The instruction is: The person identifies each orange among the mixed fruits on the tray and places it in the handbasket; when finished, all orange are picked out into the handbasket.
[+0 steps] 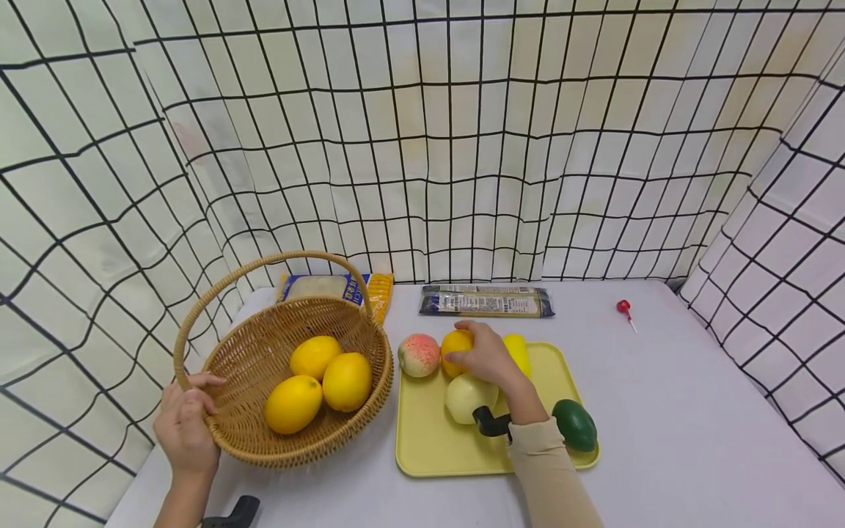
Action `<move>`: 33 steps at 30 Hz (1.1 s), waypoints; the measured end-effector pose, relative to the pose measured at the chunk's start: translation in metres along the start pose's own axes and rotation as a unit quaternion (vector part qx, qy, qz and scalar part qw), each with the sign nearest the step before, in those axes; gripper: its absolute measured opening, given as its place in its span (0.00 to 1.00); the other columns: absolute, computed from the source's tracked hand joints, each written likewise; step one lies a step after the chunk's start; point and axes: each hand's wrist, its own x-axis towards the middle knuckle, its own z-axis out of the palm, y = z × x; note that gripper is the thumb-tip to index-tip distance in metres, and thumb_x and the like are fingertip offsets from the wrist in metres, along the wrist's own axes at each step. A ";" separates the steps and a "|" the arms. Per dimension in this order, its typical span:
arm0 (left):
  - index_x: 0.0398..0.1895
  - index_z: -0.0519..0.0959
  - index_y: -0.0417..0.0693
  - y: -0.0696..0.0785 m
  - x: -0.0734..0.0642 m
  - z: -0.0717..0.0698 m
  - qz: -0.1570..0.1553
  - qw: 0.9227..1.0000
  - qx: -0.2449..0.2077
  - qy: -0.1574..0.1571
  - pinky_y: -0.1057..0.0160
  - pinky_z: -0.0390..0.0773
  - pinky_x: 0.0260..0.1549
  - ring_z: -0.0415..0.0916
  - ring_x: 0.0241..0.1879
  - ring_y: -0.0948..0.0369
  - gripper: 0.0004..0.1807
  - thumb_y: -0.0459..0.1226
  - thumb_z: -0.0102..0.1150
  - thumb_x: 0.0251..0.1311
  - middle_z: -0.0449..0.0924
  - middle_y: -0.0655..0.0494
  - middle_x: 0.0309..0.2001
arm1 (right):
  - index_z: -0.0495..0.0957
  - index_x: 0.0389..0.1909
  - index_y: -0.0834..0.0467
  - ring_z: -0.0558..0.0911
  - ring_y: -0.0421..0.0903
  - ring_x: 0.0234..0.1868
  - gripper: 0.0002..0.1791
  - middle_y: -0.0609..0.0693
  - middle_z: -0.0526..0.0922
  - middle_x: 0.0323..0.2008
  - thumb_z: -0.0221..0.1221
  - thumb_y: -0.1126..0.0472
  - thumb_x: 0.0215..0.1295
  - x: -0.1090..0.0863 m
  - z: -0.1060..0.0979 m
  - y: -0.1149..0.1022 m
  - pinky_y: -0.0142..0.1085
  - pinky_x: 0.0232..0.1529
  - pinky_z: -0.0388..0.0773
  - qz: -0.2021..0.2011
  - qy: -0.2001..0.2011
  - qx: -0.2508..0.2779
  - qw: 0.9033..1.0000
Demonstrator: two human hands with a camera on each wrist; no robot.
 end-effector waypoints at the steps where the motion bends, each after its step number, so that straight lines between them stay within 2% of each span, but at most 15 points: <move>1: 0.06 0.63 0.44 0.000 0.000 0.000 0.000 1.000 0.001 -0.001 0.66 0.59 0.51 0.71 0.39 0.62 0.20 0.27 0.38 0.56 0.80 0.46 0.26 | 0.68 0.66 0.60 0.75 0.57 0.54 0.35 0.61 0.72 0.62 0.65 0.55 0.58 0.000 0.001 0.000 0.51 0.55 0.71 0.001 -0.002 -0.005 1.000; 6: 0.06 0.63 0.44 0.001 0.000 0.000 0.001 1.000 0.003 -0.004 0.66 0.59 0.51 0.71 0.39 0.63 0.20 0.27 0.38 0.56 0.80 0.46 0.27 | 0.67 0.67 0.61 0.75 0.57 0.52 0.37 0.61 0.73 0.61 0.66 0.56 0.56 0.001 0.003 0.003 0.51 0.54 0.70 0.002 -0.005 -0.017 1.000; 13: 0.06 0.64 0.42 0.001 0.000 0.000 0.004 1.000 0.005 -0.001 0.66 0.60 0.50 0.71 0.40 0.62 0.21 0.27 0.39 0.58 0.80 0.44 0.27 | 0.62 0.70 0.60 0.75 0.57 0.51 0.44 0.63 0.72 0.60 0.68 0.56 0.52 0.002 0.007 0.007 0.53 0.53 0.71 0.005 -0.005 -0.037 0.999; 17: 0.06 0.64 0.42 0.000 -0.001 0.000 0.003 1.000 0.007 0.000 0.67 0.60 0.49 0.71 0.40 0.62 0.21 0.27 0.39 0.58 0.80 0.44 0.27 | 0.61 0.70 0.60 0.74 0.58 0.53 0.44 0.63 0.71 0.61 0.68 0.56 0.52 0.002 0.009 0.007 0.53 0.54 0.70 0.007 0.009 -0.049 0.999; 21: 0.06 0.64 0.42 0.000 -0.002 0.000 0.001 1.000 0.007 0.000 0.67 0.60 0.49 0.71 0.40 0.63 0.20 0.27 0.39 0.57 0.80 0.46 0.27 | 0.62 0.70 0.59 0.75 0.59 0.53 0.44 0.63 0.71 0.62 0.68 0.55 0.51 0.003 0.008 0.005 0.54 0.52 0.73 -0.005 0.042 -0.053 0.998; 26: 0.06 0.64 0.43 0.000 -0.002 0.000 0.000 1.000 0.004 -0.003 0.66 0.59 0.50 0.71 0.40 0.63 0.20 0.27 0.39 0.56 0.81 0.46 0.27 | 0.62 0.71 0.53 0.77 0.59 0.52 0.43 0.61 0.72 0.63 0.67 0.53 0.53 -0.001 0.002 -0.004 0.52 0.48 0.76 -0.006 0.092 -0.017 0.996; 33: 0.06 0.64 0.43 0.000 -0.002 -0.001 -0.002 1.000 0.008 -0.002 0.66 0.60 0.50 0.71 0.40 0.63 0.20 0.27 0.39 0.56 0.80 0.46 0.28 | 0.59 0.72 0.49 0.79 0.56 0.47 0.43 0.58 0.73 0.60 0.66 0.52 0.55 -0.009 -0.006 -0.028 0.47 0.43 0.78 -0.021 0.124 0.055 0.991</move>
